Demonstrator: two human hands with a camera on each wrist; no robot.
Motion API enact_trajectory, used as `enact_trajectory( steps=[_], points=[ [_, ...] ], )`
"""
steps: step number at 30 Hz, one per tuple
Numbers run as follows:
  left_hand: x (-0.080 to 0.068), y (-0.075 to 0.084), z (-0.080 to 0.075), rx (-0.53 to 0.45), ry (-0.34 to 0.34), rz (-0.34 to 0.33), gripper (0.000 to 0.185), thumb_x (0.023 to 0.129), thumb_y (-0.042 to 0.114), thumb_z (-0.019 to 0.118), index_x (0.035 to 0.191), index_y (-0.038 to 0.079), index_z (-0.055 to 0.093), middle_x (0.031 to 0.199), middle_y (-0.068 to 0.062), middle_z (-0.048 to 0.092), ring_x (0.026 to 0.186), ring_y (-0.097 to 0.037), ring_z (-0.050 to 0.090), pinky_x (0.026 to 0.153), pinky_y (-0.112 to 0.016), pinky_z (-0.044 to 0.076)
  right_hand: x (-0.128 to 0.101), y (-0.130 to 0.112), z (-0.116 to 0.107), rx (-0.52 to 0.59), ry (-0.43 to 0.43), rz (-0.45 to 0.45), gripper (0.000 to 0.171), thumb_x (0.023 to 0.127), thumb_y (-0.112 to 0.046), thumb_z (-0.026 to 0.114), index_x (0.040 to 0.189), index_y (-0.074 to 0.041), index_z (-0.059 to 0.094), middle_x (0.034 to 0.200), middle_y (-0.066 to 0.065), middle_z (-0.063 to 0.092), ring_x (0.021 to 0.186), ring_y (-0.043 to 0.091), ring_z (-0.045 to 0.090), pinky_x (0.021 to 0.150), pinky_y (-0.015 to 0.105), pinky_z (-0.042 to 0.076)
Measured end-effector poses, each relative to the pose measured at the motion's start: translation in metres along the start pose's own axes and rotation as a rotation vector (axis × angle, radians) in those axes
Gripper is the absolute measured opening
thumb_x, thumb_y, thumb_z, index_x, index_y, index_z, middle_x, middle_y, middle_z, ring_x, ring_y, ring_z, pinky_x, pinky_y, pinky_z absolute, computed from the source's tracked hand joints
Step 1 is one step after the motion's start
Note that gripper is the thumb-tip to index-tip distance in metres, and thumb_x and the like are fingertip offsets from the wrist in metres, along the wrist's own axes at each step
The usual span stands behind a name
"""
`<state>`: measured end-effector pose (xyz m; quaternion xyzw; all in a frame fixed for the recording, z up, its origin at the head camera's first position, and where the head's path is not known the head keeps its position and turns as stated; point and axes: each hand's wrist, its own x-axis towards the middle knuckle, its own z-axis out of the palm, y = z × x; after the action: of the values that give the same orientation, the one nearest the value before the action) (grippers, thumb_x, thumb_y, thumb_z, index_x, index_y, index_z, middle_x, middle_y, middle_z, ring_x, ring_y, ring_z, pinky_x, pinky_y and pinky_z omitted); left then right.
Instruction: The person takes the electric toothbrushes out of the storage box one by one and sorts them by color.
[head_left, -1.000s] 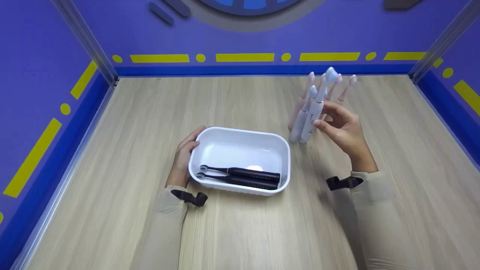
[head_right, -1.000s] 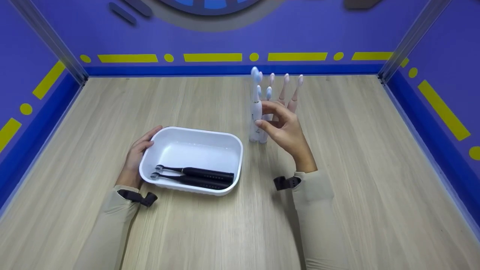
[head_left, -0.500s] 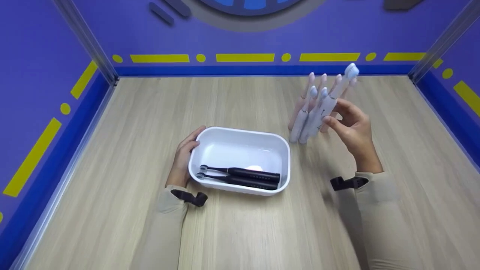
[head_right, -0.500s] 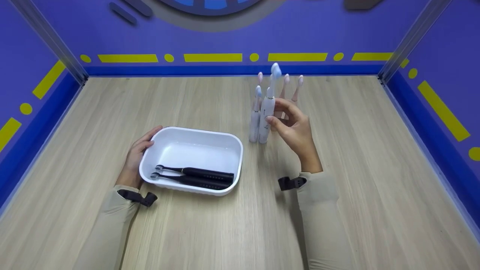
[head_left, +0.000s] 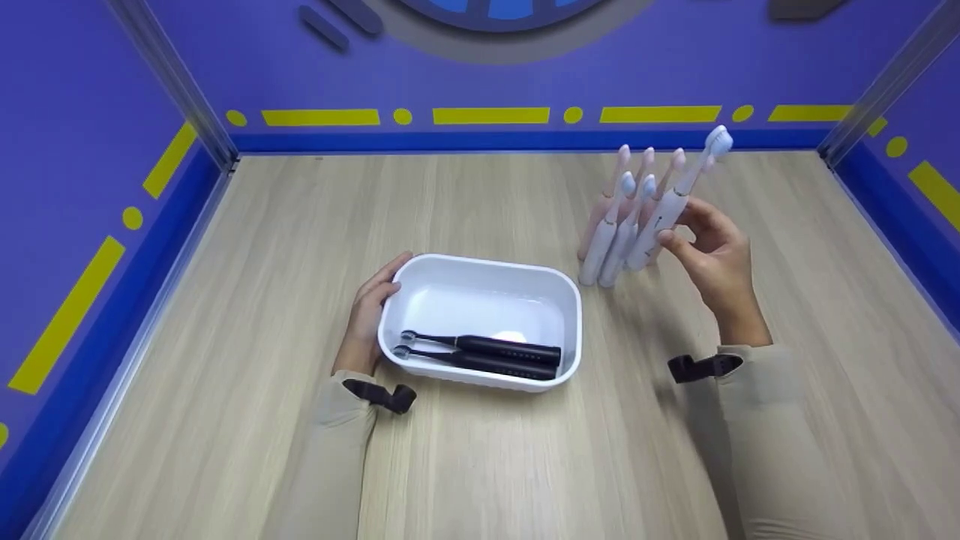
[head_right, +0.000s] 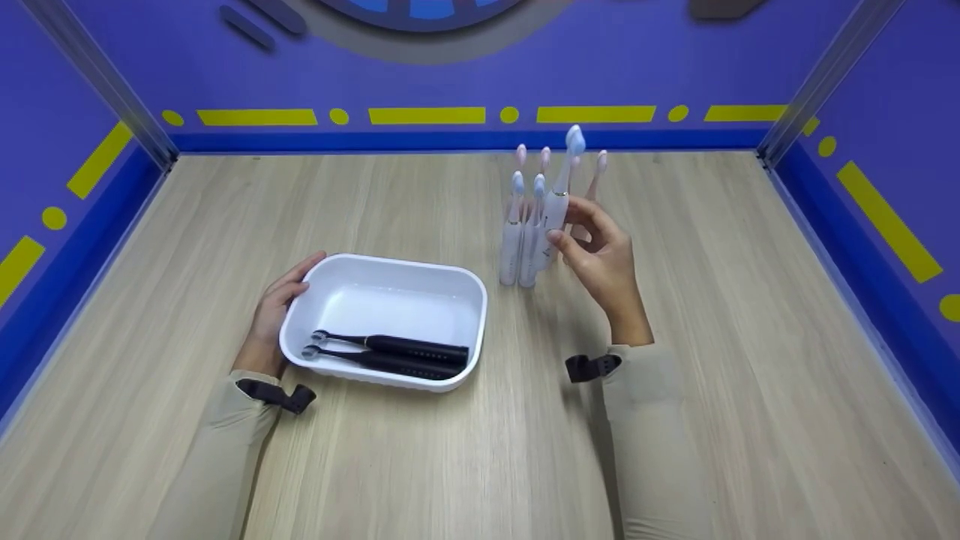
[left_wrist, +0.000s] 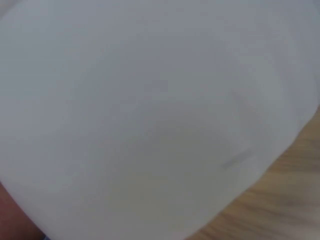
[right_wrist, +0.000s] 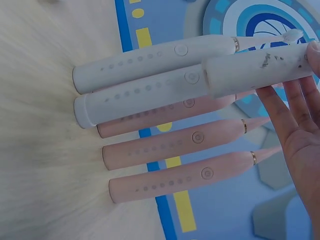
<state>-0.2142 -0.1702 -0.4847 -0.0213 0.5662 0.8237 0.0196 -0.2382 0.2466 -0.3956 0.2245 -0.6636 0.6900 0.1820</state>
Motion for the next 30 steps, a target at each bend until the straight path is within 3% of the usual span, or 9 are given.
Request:
enact_trajectory(
  steps=[19, 30],
  points=[
    [-0.002, 0.001, 0.001, 0.006, 0.009, -0.016, 0.053, 0.091, 0.002, 0.033, 0.143, 0.001, 0.043, 0.154, -0.007, 0.037, 0.143, -0.019, 0.032, 0.119, -0.035, 0.023, -0.004, 0.017, -0.007, 0.015, 0.033, 0.040, 0.040, 0.081, 0.014, 0.064, 0.121, 0.007, 0.059, 0.106, 0.006, 0.068, 0.100, 0.017, 0.063, 0.082, 0.021, 0.055],
    [-0.001, 0.001, 0.002, -0.012, 0.008, -0.018, 0.052, 0.092, 0.002, 0.032, 0.143, 0.002, 0.043, 0.154, -0.008, 0.036, 0.143, -0.020, 0.031, 0.119, -0.035, 0.022, -0.006, 0.027, -0.008, -0.073, 0.083, 0.118, 0.039, 0.083, 0.008, 0.066, 0.121, 0.003, 0.061, 0.107, 0.001, 0.067, 0.103, 0.014, 0.063, 0.083, 0.019, 0.055]
  ],
)
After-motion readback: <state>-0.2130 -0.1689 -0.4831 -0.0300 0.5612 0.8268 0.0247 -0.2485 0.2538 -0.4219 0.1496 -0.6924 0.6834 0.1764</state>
